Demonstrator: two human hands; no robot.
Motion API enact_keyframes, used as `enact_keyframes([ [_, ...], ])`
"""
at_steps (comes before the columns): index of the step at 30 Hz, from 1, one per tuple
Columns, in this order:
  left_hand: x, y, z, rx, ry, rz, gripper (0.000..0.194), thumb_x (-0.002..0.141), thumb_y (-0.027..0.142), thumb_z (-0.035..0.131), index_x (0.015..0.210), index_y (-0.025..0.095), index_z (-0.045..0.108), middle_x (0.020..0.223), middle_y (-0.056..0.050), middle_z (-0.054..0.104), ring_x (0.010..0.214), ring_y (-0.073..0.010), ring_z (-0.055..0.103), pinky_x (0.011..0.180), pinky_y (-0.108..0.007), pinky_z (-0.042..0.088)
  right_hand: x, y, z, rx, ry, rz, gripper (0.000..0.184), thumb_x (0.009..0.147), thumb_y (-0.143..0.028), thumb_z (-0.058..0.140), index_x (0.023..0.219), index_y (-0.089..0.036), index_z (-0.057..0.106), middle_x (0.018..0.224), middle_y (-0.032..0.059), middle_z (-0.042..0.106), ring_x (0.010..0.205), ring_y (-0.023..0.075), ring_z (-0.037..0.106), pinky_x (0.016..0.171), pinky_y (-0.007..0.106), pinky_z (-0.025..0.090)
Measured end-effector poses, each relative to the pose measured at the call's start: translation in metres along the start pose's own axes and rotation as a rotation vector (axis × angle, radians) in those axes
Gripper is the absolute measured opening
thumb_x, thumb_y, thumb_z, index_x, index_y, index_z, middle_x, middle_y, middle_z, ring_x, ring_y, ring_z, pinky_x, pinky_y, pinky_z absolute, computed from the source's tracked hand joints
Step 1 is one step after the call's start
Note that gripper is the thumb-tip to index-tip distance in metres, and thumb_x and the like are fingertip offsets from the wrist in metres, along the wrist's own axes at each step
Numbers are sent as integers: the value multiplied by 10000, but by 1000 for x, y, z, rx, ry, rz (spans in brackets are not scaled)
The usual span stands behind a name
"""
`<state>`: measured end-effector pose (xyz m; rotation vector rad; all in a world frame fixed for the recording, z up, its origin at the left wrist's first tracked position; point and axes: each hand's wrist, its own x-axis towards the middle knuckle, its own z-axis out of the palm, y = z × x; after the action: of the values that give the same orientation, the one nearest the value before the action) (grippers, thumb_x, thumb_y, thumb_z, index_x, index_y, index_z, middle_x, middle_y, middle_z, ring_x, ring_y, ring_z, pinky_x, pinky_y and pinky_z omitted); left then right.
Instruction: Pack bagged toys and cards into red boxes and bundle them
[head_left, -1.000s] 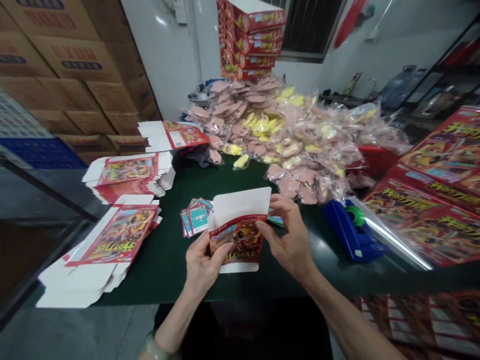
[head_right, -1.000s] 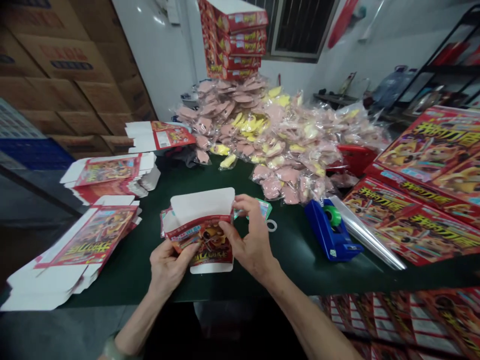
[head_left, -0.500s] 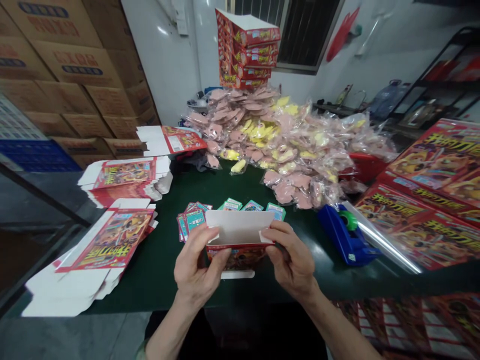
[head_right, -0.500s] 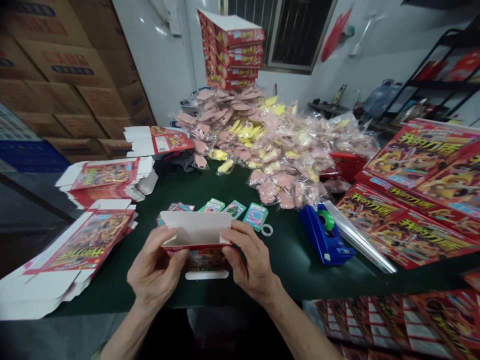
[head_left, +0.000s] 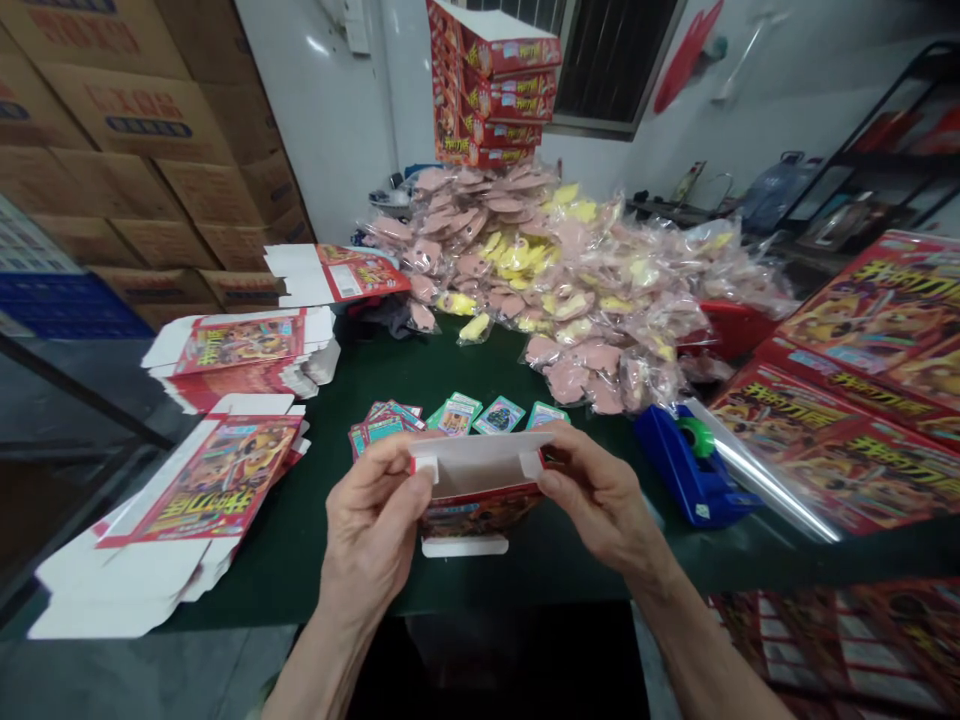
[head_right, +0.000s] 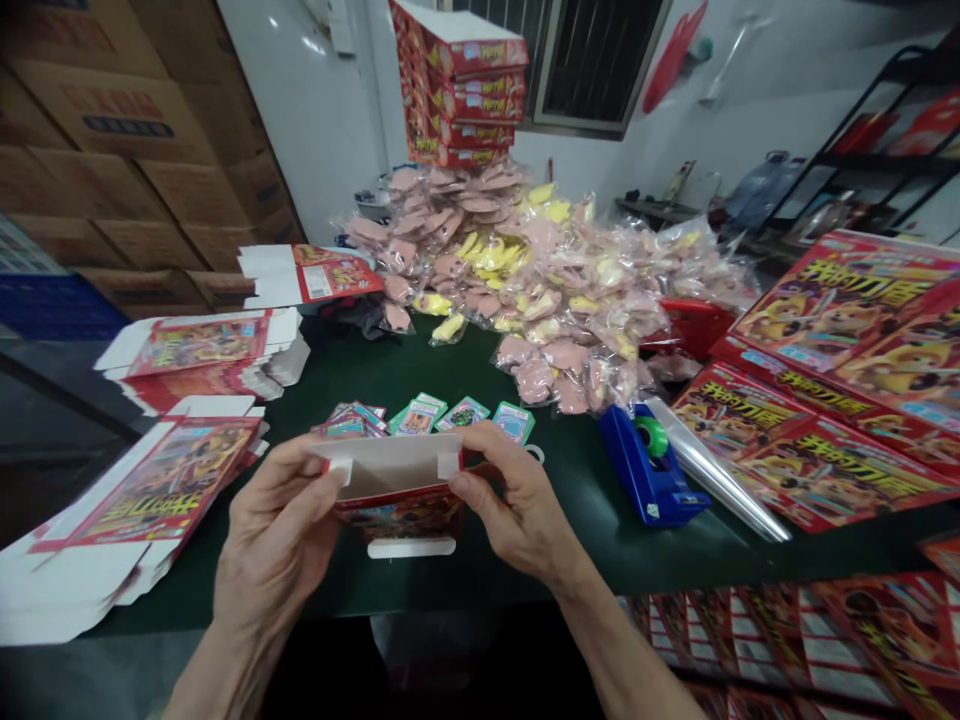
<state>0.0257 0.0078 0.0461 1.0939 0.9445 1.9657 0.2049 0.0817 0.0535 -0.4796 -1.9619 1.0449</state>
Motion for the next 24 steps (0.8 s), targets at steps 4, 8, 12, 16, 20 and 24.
enact_keyframes([
  [4, -2, -11, 0, 118, 3, 198, 138, 798, 101, 582, 759, 205, 663, 906, -39, 671, 851, -183, 629, 714, -297, 503, -2, 4, 4, -111, 143, -134, 264, 879, -87, 458, 1034, -247, 601, 983, 34, 571, 921, 144, 563, 804, 278, 453],
  [8, -9, -25, 0, 91, -36, 123, 188, 821, 112, 519, 799, 199, 685, 1008, -73, 657, 914, -233, 628, 735, -350, 510, -9, 5, -1, -107, 105, -83, 247, 867, -95, 471, 1038, -219, 598, 990, 52, 603, 940, 157, 580, 812, 281, 463],
  [12, -14, -22, 0, 61, -129, 118, 252, 859, 259, 449, 910, 165, 678, 1095, -130, 618, 999, -294, 591, 792, -431, 505, -16, 0, -7, -76, 39, -27, 234, 852, -185, 516, 1073, -186, 593, 1042, 86, 620, 1006, 201, 572, 841, 322, 470],
  [16, -9, -2, 1, 350, -199, 177, 121, 825, 208, 553, 893, 186, 652, 941, -83, 659, 892, -213, 619, 742, -326, 518, -17, -7, -5, -132, 121, -34, 153, 820, -233, 600, 967, -194, 622, 926, 51, 656, 892, 176, 607, 789, 292, 480],
  [20, 2, 22, -3, 584, -381, 85, 176, 821, 196, 571, 987, 200, 630, 952, -74, 674, 873, -199, 638, 720, -293, 534, -14, -13, -6, -245, 59, 18, 144, 845, -247, 574, 979, -198, 594, 885, 24, 644, 790, 137, 604, 712, 242, 476],
  [24, 7, 27, -8, 662, -477, 53, 245, 823, 186, 576, 1063, 214, 613, 1040, -77, 658, 965, -210, 620, 818, -324, 519, -12, -14, -10, -304, -27, 16, 198, 870, -228, 536, 1067, -209, 540, 928, 23, 617, 810, 129, 586, 721, 235, 471],
])
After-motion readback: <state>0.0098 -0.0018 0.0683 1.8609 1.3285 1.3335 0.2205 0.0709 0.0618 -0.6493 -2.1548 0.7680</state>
